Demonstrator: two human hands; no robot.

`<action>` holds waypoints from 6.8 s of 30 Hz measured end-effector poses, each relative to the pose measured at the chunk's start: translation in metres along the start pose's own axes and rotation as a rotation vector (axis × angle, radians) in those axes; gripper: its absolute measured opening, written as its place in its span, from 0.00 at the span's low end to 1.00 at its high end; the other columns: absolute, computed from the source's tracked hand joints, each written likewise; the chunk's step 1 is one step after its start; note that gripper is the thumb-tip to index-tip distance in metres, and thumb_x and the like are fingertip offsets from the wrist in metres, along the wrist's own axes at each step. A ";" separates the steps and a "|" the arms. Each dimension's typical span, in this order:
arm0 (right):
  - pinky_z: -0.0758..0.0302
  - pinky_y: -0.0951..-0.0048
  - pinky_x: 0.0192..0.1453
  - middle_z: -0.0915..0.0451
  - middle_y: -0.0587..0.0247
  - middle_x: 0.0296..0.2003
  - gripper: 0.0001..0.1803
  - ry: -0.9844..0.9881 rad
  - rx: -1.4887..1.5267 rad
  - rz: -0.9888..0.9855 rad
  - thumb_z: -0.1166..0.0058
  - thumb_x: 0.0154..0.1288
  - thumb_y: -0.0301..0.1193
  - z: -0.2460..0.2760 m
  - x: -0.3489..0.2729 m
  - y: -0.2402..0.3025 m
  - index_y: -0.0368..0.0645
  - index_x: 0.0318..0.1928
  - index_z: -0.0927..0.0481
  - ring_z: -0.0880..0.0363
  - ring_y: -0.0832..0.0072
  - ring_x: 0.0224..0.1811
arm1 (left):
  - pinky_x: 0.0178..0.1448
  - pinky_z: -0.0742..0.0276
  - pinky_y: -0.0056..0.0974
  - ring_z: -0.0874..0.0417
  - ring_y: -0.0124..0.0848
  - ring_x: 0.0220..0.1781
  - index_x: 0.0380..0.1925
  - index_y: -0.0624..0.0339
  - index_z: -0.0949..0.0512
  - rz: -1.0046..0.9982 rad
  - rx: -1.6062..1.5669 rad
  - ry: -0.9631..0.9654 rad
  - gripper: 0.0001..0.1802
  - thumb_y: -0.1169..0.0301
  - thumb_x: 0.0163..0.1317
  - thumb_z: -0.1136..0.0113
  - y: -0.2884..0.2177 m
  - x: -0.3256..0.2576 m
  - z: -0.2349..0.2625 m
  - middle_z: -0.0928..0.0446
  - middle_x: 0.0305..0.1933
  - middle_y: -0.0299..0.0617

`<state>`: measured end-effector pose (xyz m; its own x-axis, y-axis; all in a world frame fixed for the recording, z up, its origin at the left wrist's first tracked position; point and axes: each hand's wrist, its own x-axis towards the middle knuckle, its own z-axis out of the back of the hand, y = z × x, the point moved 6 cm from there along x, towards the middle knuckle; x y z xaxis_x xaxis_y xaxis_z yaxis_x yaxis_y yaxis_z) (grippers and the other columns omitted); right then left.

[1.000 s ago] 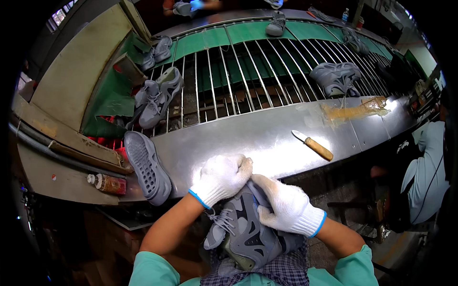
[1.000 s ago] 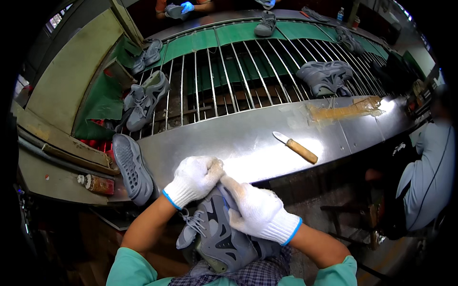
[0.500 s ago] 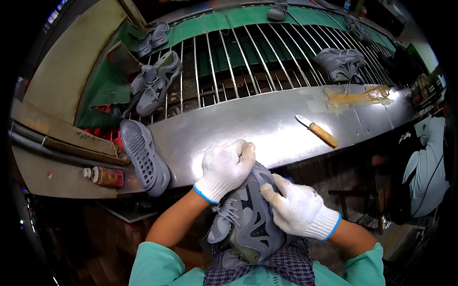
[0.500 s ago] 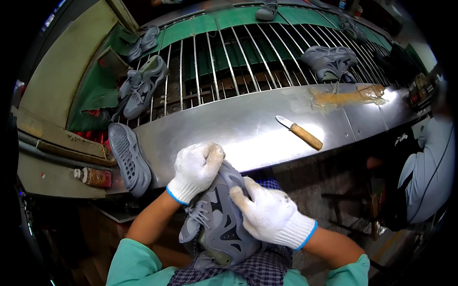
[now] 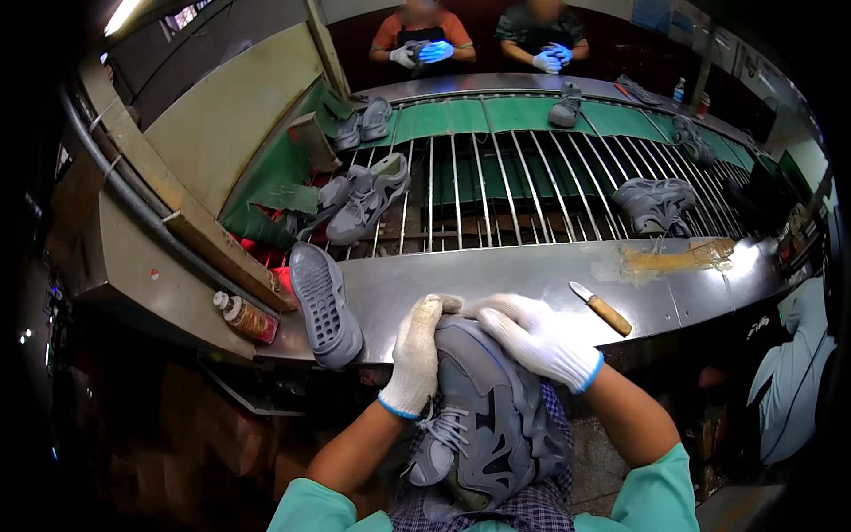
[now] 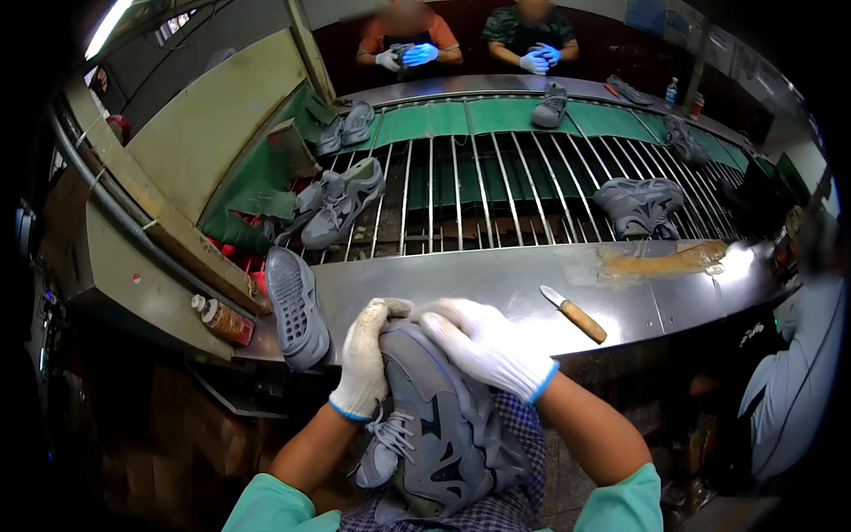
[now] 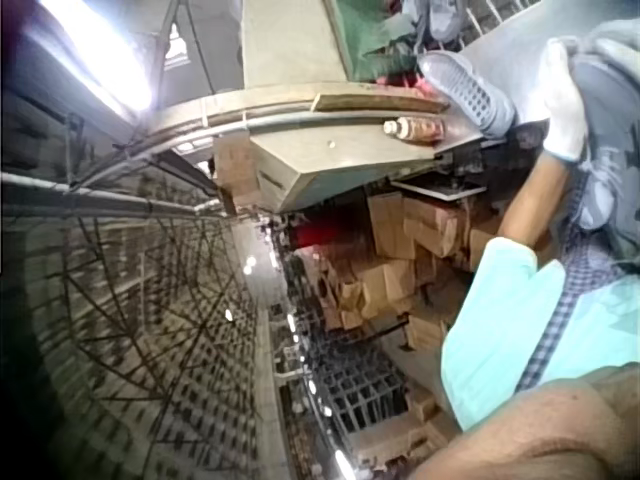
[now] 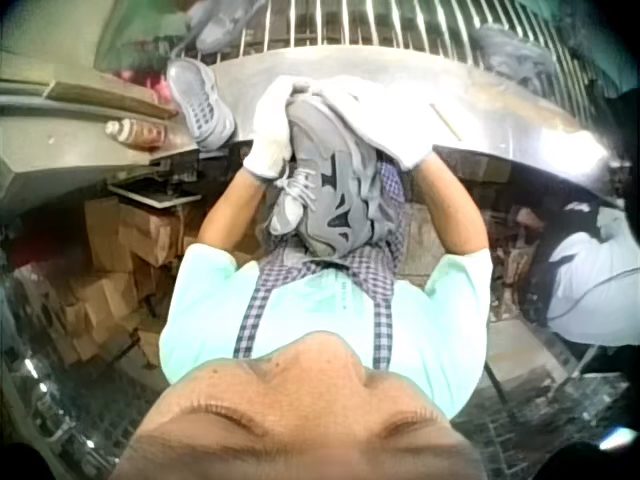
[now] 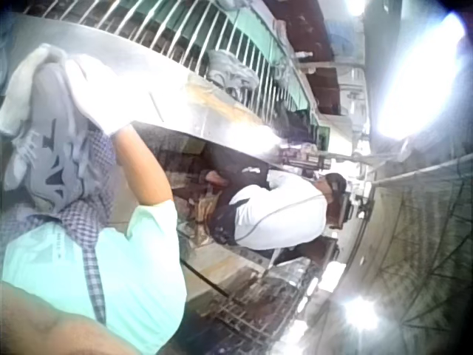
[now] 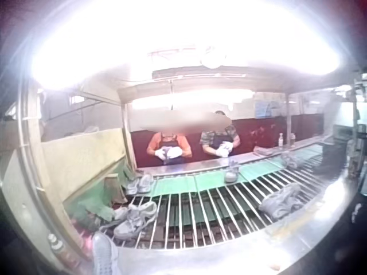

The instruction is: The person cleans and trims the edges of shoes using a knife and their hands before placing them onto a moving conveyor belt.

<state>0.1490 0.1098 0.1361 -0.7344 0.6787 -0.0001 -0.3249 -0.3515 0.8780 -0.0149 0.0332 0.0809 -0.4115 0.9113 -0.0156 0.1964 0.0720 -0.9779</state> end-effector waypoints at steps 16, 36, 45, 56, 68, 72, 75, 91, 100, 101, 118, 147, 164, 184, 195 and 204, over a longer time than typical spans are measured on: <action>0.16 0.53 0.57 0.17 0.42 0.47 0.22 -0.097 -0.208 0.192 0.40 0.77 0.36 -0.014 -0.077 0.016 0.34 0.63 0.20 0.12 0.48 0.50 | 0.57 0.19 0.34 0.16 0.28 0.47 0.57 0.68 0.20 0.109 -0.048 0.059 0.15 0.68 0.78 0.40 -0.020 -0.026 -0.005 0.16 0.45 0.43; 0.19 0.50 0.73 0.12 0.45 0.54 0.46 -0.232 0.008 0.618 0.28 0.60 0.59 0.038 -0.114 0.085 0.29 0.62 0.21 0.10 0.55 0.52 | 0.81 0.25 0.54 0.25 0.45 0.79 0.80 0.58 0.33 0.658 -0.483 0.371 0.49 0.30 0.75 0.46 0.110 -0.096 0.046 0.28 0.80 0.51; 0.29 0.52 0.79 0.29 0.48 0.76 0.61 -0.493 1.026 -0.487 0.68 0.71 0.82 -0.136 -0.159 -0.238 0.41 0.81 0.35 0.28 0.54 0.75 | 0.62 0.14 0.46 0.08 0.49 0.55 0.68 0.68 0.24 0.179 1.018 0.909 0.57 0.37 0.48 0.17 -0.003 -0.031 -0.014 0.12 0.55 0.60; 0.21 0.53 0.72 0.18 0.40 0.66 0.42 0.344 -0.555 -0.129 0.44 0.75 0.61 0.001 -0.061 -0.008 0.43 0.75 0.24 0.17 0.47 0.66 | 0.58 0.13 0.51 0.09 0.53 0.53 0.67 0.64 0.25 -0.129 1.192 1.163 0.54 0.33 0.52 0.22 0.009 -0.053 -0.083 0.13 0.53 0.55; 0.38 0.49 0.87 0.27 0.42 0.77 0.34 -0.261 0.605 -0.218 0.40 0.75 0.52 -0.069 -0.207 -0.194 0.36 0.67 0.17 0.33 0.51 0.83 | 0.69 0.18 0.40 0.13 0.33 0.60 0.62 0.64 0.15 0.162 0.439 0.652 0.37 0.47 0.63 0.20 0.065 -0.037 0.048 0.12 0.60 0.47; 0.36 0.46 0.85 0.18 0.47 0.69 0.16 -0.051 0.216 -0.018 0.41 0.70 0.42 -0.034 -0.202 -0.097 0.43 0.38 0.08 0.31 0.50 0.81 | 0.55 0.15 0.36 0.10 0.30 0.45 0.45 0.66 0.09 0.141 0.519 0.621 0.20 0.57 0.74 0.31 0.064 -0.003 0.007 0.08 0.44 0.43; 0.34 0.43 0.84 0.12 0.52 0.60 0.14 0.326 0.473 0.221 0.38 0.68 0.40 -0.016 -0.183 -0.055 0.43 0.34 0.10 0.21 0.52 0.74 | 0.48 0.14 0.36 0.10 0.30 0.39 0.40 0.65 0.09 0.146 0.323 0.615 0.20 0.56 0.77 0.33 0.095 0.015 -0.034 0.08 0.39 0.45; 0.19 0.53 0.59 0.21 0.43 0.55 0.51 -0.075 0.099 0.126 0.12 0.49 0.49 -0.047 -0.151 -0.056 0.34 0.64 0.28 0.17 0.54 0.55 | 0.54 0.12 0.49 0.13 0.49 0.51 0.60 0.70 0.23 -0.213 0.469 0.628 0.44 0.53 0.52 0.11 0.008 -0.113 -0.025 0.21 0.54 0.56; 0.25 0.59 0.59 0.21 0.56 0.52 0.50 -0.117 0.271 0.012 0.09 0.43 0.49 -0.040 -0.137 -0.069 0.41 0.62 0.23 0.23 0.62 0.53 | 0.48 0.17 0.45 0.18 0.40 0.48 0.60 0.66 0.22 -0.295 0.520 0.496 0.50 0.50 0.43 0.07 0.031 -0.106 -0.021 0.21 0.50 0.48; 0.25 0.59 0.59 0.21 0.57 0.52 0.50 -0.121 0.289 -0.008 0.09 0.42 0.49 -0.039 -0.136 -0.072 0.41 0.62 0.23 0.24 0.63 0.54 | 0.47 0.17 0.44 0.18 0.39 0.48 0.60 0.66 0.22 -0.257 0.511 0.495 0.50 0.49 0.42 0.07 0.033 -0.105 -0.020 0.21 0.50 0.48; 0.25 0.60 0.53 0.19 0.58 0.47 0.47 -0.008 0.343 -0.157 0.08 0.42 0.48 -0.037 -0.112 -0.087 0.41 0.58 0.23 0.25 0.64 0.49 | 0.37 0.19 0.39 0.16 0.36 0.38 0.55 0.61 0.20 -0.066 0.461 0.452 0.45 0.48 0.41 0.09 0.050 -0.082 -0.013 0.19 0.46 0.44; 0.21 0.70 0.66 0.13 0.57 0.57 0.26 -0.250 0.518 -0.165 0.40 0.79 0.37 0.012 0.006 -0.096 0.28 0.66 0.19 0.17 0.71 0.58 | 0.64 0.21 0.37 0.18 0.38 0.59 0.60 0.62 0.19 -0.079 -0.292 -0.208 0.22 0.55 0.82 0.44 0.020 0.075 0.061 0.17 0.58 0.49; 0.18 0.44 0.57 0.14 0.38 0.50 0.22 -0.513 -0.825 -0.486 0.41 0.75 0.38 0.169 -0.087 -0.213 0.42 0.64 0.19 0.11 0.47 0.53 | 0.50 0.16 0.52 0.17 0.48 0.45 0.41 0.61 0.19 -0.631 0.968 -0.256 0.30 0.51 0.50 0.16 0.054 -0.038 0.045 0.23 0.48 0.48; 0.21 0.62 0.27 0.16 0.52 0.27 0.28 0.352 -0.530 -0.156 0.54 0.85 0.51 0.005 0.112 -0.053 0.37 0.48 0.14 0.15 0.65 0.24 | 0.68 0.24 0.54 0.24 0.51 0.66 0.83 0.65 0.46 -0.145 1.462 0.337 0.73 0.40 0.46 0.17 -0.018 0.064 0.026 0.28 0.65 0.54; 0.15 0.47 0.36 0.14 0.41 0.27 0.21 0.180 -0.817 0.098 0.45 0.80 0.44 -0.048 0.079 0.011 0.34 0.42 0.21 0.12 0.43 0.29 | 0.67 0.22 0.54 0.21 0.53 0.64 0.77 0.66 0.37 -0.313 1.450 0.363 0.62 0.45 0.48 0.19 -0.019 0.067 0.036 0.26 0.63 0.55; 0.14 0.48 0.36 0.13 0.42 0.28 0.22 0.289 -0.519 -0.097 0.46 0.83 0.47 -0.055 0.044 -0.002 0.36 0.48 0.23 0.11 0.47 0.28 | 0.74 0.22 0.53 0.23 0.56 0.71 0.80 0.57 0.37 -0.404 1.439 0.339 0.61 0.43 0.50 0.20 -0.014 0.059 0.050 0.29 0.75 0.55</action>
<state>0.0841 0.1049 0.1078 -0.7955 0.5459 -0.2630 -0.5936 -0.6147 0.5193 -0.0866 0.0656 0.0828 0.0319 0.9890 0.1443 -0.9590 0.0709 -0.2743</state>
